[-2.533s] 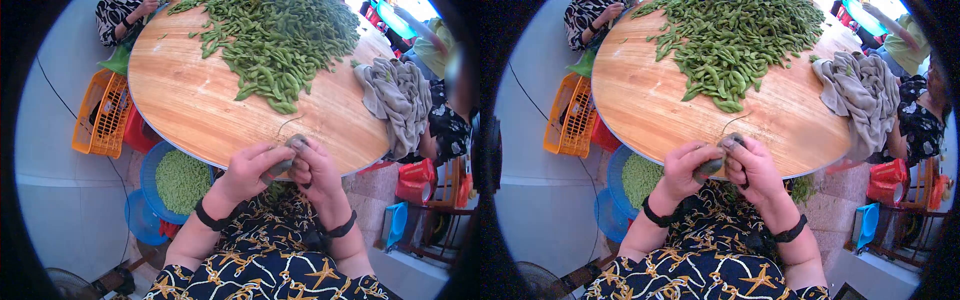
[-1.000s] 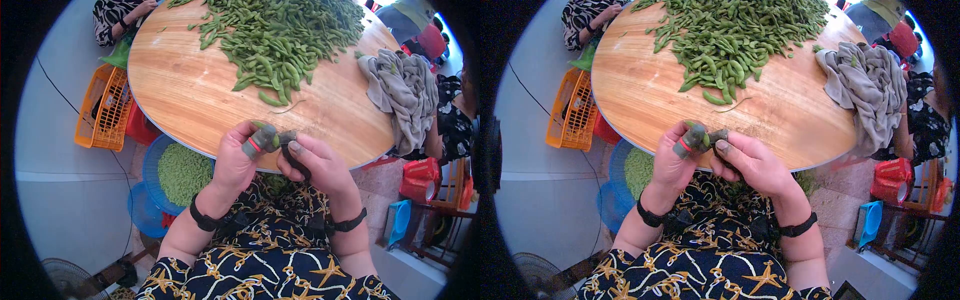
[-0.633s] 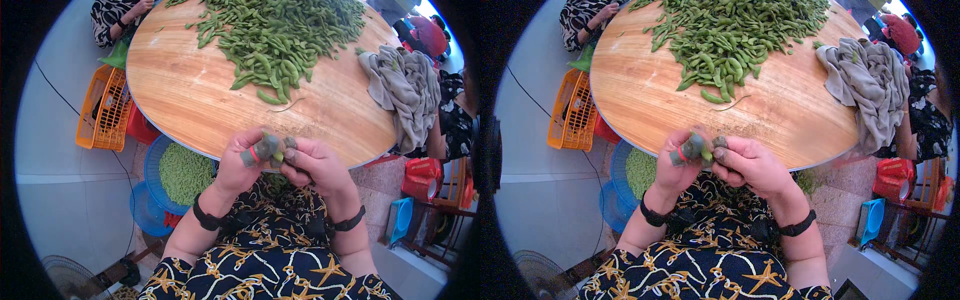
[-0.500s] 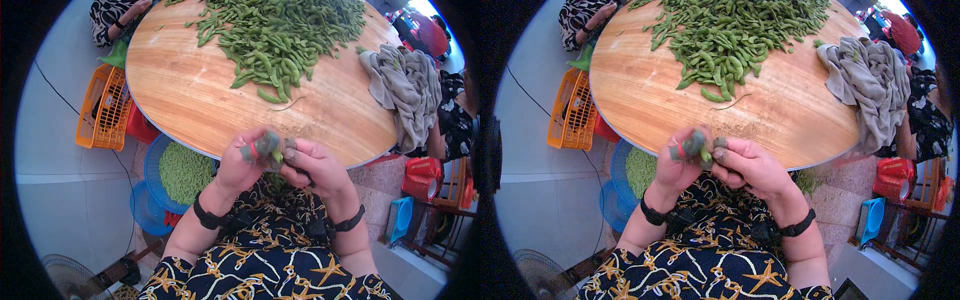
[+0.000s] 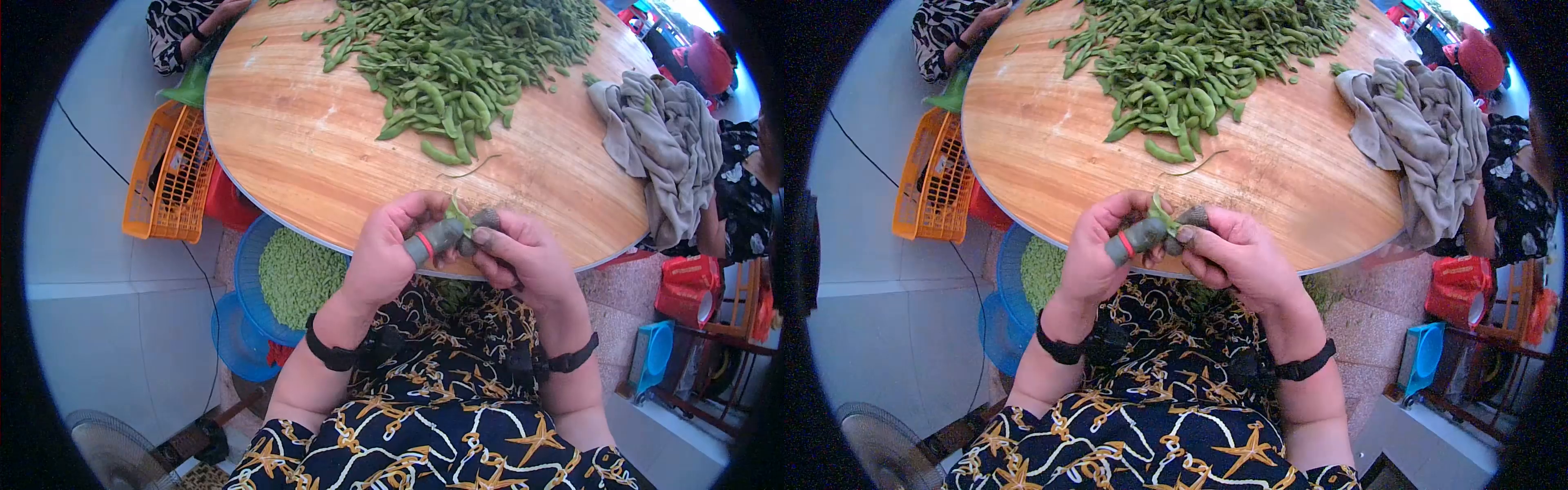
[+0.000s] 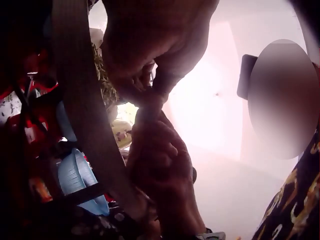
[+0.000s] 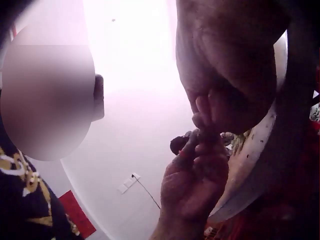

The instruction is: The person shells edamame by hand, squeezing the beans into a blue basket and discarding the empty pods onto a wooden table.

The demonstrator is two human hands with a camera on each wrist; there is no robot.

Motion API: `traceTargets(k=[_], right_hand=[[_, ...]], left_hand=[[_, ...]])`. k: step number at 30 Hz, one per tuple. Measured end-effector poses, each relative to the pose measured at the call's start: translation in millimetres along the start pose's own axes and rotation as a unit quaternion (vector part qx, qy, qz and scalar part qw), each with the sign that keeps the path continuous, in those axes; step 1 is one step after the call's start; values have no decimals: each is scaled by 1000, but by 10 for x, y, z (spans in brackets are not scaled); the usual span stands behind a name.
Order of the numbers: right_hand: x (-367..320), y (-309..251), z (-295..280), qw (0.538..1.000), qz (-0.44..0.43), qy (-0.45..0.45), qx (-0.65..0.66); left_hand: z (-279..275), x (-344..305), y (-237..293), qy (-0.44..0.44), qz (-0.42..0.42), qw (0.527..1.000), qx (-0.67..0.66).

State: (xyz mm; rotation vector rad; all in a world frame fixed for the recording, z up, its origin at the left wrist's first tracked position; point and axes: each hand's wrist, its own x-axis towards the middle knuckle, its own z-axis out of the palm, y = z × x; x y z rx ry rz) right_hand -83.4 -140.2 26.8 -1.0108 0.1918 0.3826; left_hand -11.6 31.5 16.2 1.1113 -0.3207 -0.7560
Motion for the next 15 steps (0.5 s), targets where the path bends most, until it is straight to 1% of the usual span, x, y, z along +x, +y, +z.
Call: traceTargets(k=[1,2,3,4,5,6,7,8,9,10,11,12,13,14,15], right_hand=[[11,-1,16,1000,0,0,0],[32,0,48,986,-49,73,-143],[52,5,73,944,-97,144,-282],[80,16,78,944,-96,146,-281],[121,28,71,916,-169,159,-328],[141,32,67,880,-242,170,-373],[133,29,70,880,-241,169,-373],[123,18,76,895,-209,161,-359],[118,9,85,910,-178,153,-343],[116,5,93,910,-178,152,-343],[113,5,102,932,-164,144,-291],[113,9,109,950,-149,136,-237],[144,46,103,950,-148,136,-237],[197,111,86,932,-200,146,-265],[226,136,86,910,-251,157,-291]], left_hand=[[2,-1,0,17,-3,999,32],[5,-3,-4,34,-7,997,63],[27,1,-18,33,-7,997,63],[66,9,-37,52,65,982,170],[91,10,-46,70,138,950,273],[111,-5,-22,69,138,950,272],[137,-30,21,69,148,940,300],[145,-44,49,69,158,929,328],[131,-47,51,70,158,929,328],[112,-50,46,63,179,919,345],[92,-58,40,57,199,909,362],[71,-60,43,59,199,909,362],[46,-51,50,47,233,884,402],[26,-41,56,34,267,856,442],[10,-34,55,34,267,856,442]])
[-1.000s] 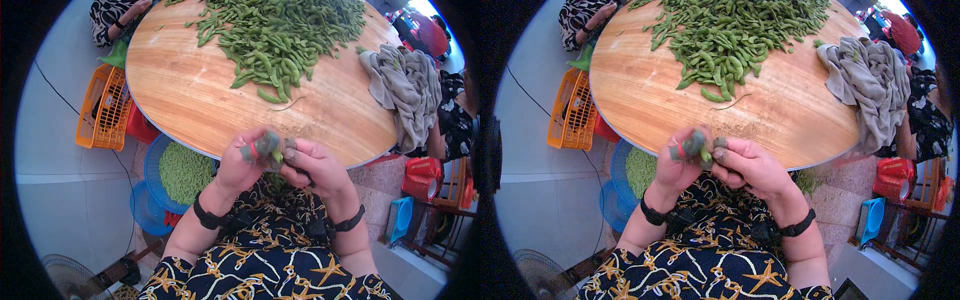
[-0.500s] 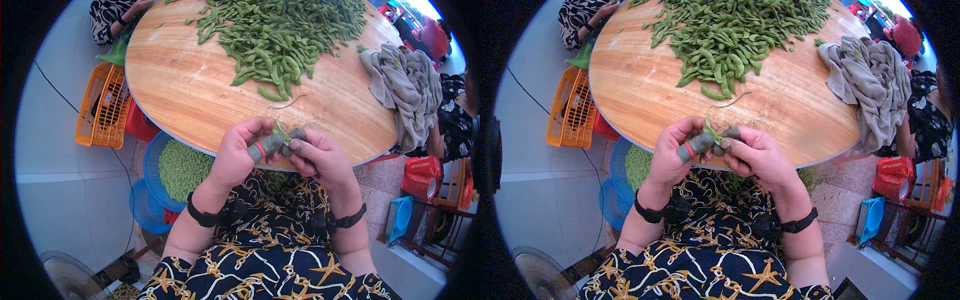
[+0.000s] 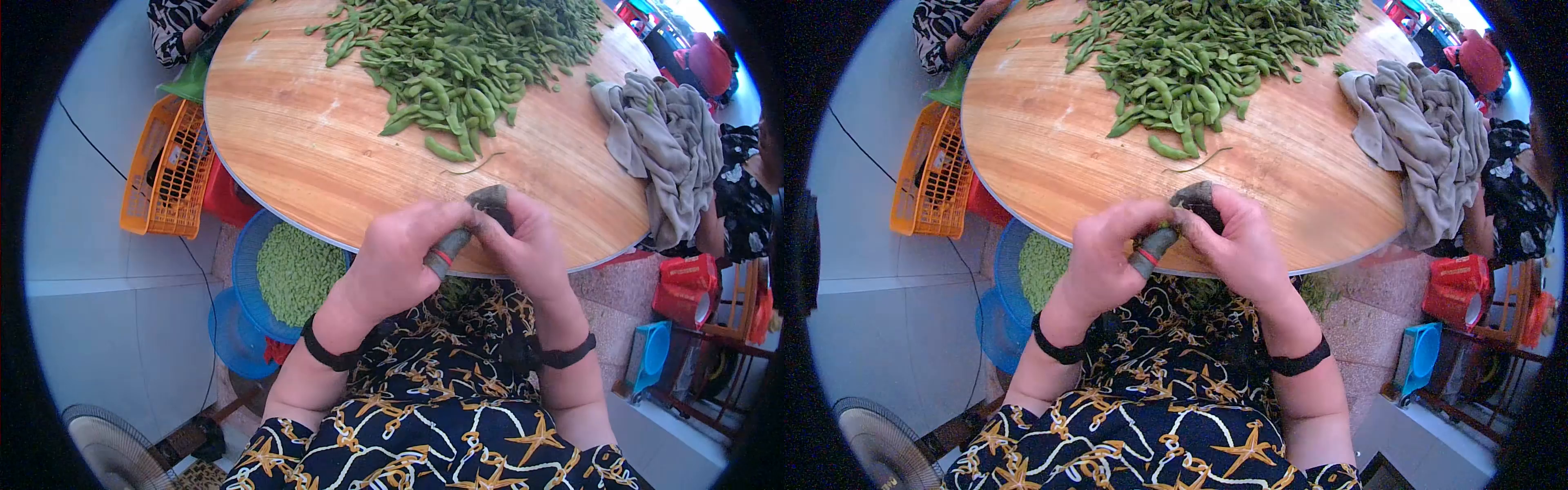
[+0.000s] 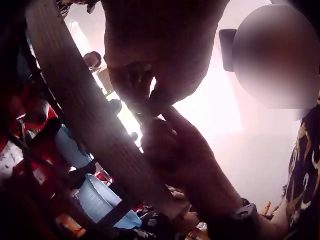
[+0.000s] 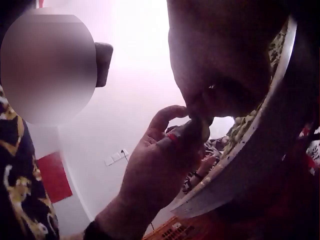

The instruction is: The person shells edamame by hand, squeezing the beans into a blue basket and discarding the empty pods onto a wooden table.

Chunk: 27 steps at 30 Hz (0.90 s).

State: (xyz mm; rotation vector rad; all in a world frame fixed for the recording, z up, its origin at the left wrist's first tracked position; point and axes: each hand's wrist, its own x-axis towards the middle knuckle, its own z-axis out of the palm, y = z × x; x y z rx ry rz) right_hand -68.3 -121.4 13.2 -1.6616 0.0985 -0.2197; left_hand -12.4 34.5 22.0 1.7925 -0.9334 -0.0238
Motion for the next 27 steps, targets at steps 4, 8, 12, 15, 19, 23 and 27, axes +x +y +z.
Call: traceTargets(k=[4,8,12,15,19,23,27], right_hand=[[-29,-139,-75,963,177,-47,197],[-27,-138,-25,860,268,-68,428],[46,-144,-148,899,238,-109,351],[144,-346,-370,940,132,-314,12],[916,-189,-711,893,-105,11,-437],[1915,101,-1136,821,-92,128,-549],[2230,368,-989,806,-36,77,-585]], left_hand=[[-38,-35,-82,-12,128,989,73],[7,-48,-107,30,157,986,44],[24,-79,-154,40,-9,998,-41],[-48,-73,-244,100,-143,962,-212],[-40,1,-293,106,-160,936,-294],[-64,23,-366,89,-156,932,-316],[-50,32,-380,114,-171,925,-319]])
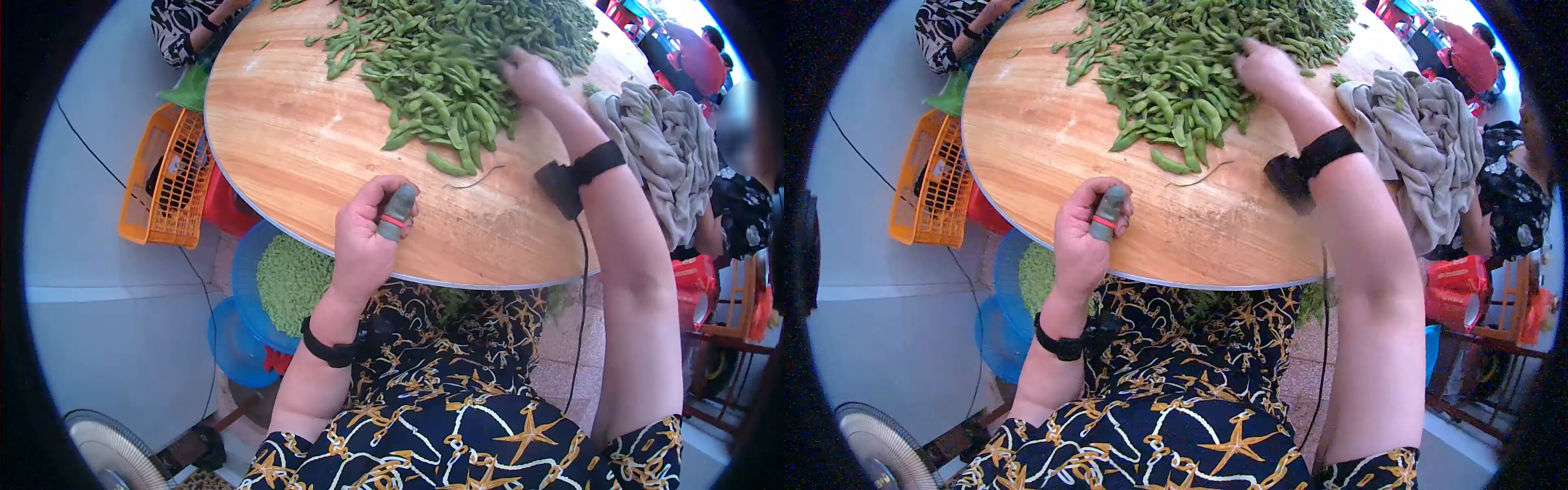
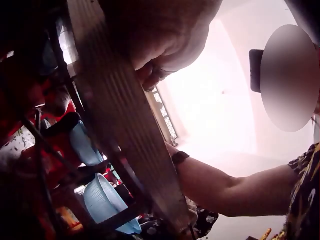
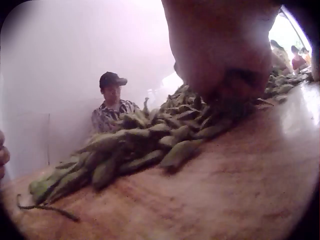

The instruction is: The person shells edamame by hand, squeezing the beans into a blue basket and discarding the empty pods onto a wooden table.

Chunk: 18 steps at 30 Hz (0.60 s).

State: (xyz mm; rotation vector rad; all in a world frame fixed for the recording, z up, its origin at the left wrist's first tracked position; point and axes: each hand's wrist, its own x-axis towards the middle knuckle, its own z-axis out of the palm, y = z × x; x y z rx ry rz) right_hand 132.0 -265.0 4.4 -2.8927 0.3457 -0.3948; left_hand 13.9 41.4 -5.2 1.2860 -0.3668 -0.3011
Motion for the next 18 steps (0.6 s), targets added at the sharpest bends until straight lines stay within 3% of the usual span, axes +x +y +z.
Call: traceTargets(k=[5,6,7,10,12,14,15,16,18], right_hand=[[-531,-494,-183,995,-71,-53,42],[-638,-535,-211,993,-69,-83,48],[-870,-558,-223,990,-112,-40,77],[-1113,-550,-419,980,-170,-5,104],[-1277,-578,-519,974,-151,34,164],[-1492,-690,-755,986,-60,26,156],[-1617,-749,-760,985,-62,26,156],[-1744,-833,-746,994,-54,-6,95],[-1898,-958,-664,997,-48,-38,38]], left_hand=[[58,-7,4,5,-5,995,97],[62,7,5,-21,83,968,238],[77,-4,16,-46,170,912,371],[111,-48,91,-83,156,910,375],[77,-88,55,-78,137,929,334],[87,-135,54,-73,119,946,292],[116,-171,75,-54,54,970,229],[142,-203,99,-35,-11,986,164],[179,-250,154,-26,-6,985,171]])
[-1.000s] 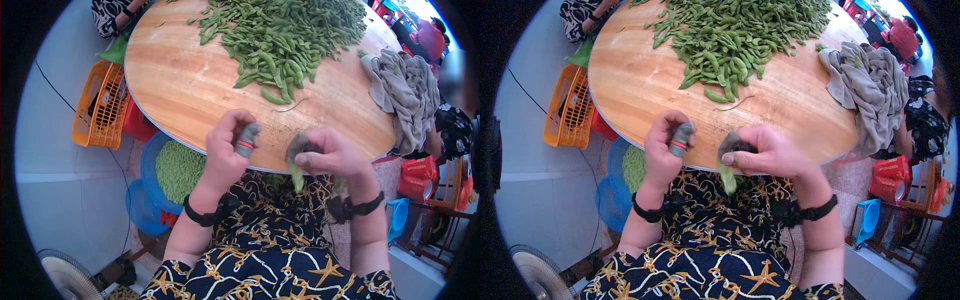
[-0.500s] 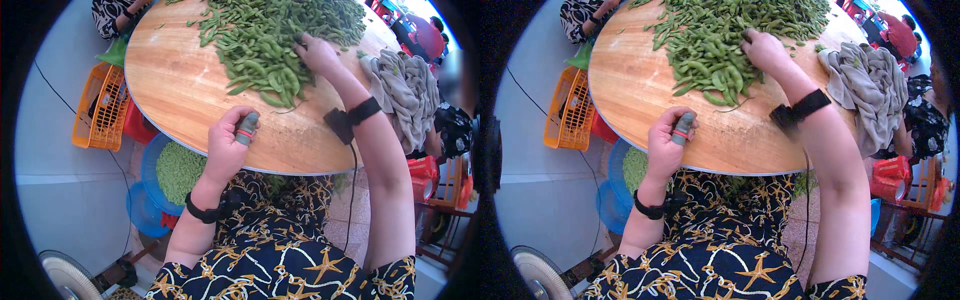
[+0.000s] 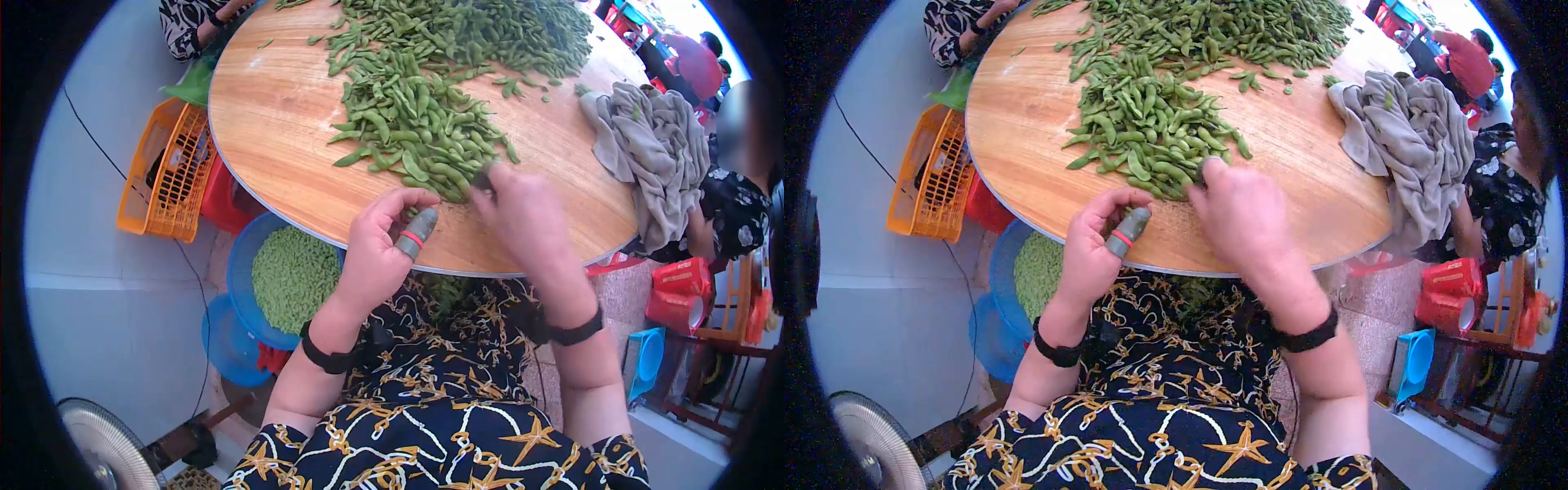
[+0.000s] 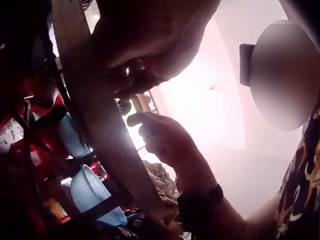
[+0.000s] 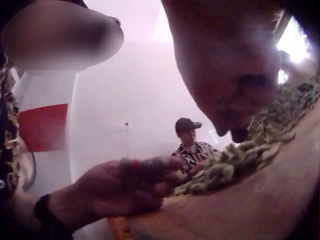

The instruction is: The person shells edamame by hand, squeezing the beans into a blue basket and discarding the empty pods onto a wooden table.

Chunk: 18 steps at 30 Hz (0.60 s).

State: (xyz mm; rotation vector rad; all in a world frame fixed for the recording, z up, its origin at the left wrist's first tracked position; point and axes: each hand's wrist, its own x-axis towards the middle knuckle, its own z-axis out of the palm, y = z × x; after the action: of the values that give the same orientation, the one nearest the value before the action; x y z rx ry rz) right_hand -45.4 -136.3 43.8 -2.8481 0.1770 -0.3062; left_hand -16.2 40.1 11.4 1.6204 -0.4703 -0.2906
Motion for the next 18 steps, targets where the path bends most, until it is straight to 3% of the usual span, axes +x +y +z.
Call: traceTargets(k=[3,10,13,15,16,18], right_hand=[[-58,-53,192,999,-9,52,-10],[-52,-67,280,999,-7,42,30],[-59,56,232,991,-12,63,115],[-79,107,143,954,35,-6,297],[-104,111,136,954,31,-10,297],[-148,114,123,955,-3,-8,295]], left_hand=[[61,-34,44,12,7,1000,11],[177,18,36,39,79,989,117],[220,72,96,49,134,963,227],[245,134,29,57,184,943,272],[257,147,-3,58,230,919,316],[247,168,-18,48,233,921,310]])
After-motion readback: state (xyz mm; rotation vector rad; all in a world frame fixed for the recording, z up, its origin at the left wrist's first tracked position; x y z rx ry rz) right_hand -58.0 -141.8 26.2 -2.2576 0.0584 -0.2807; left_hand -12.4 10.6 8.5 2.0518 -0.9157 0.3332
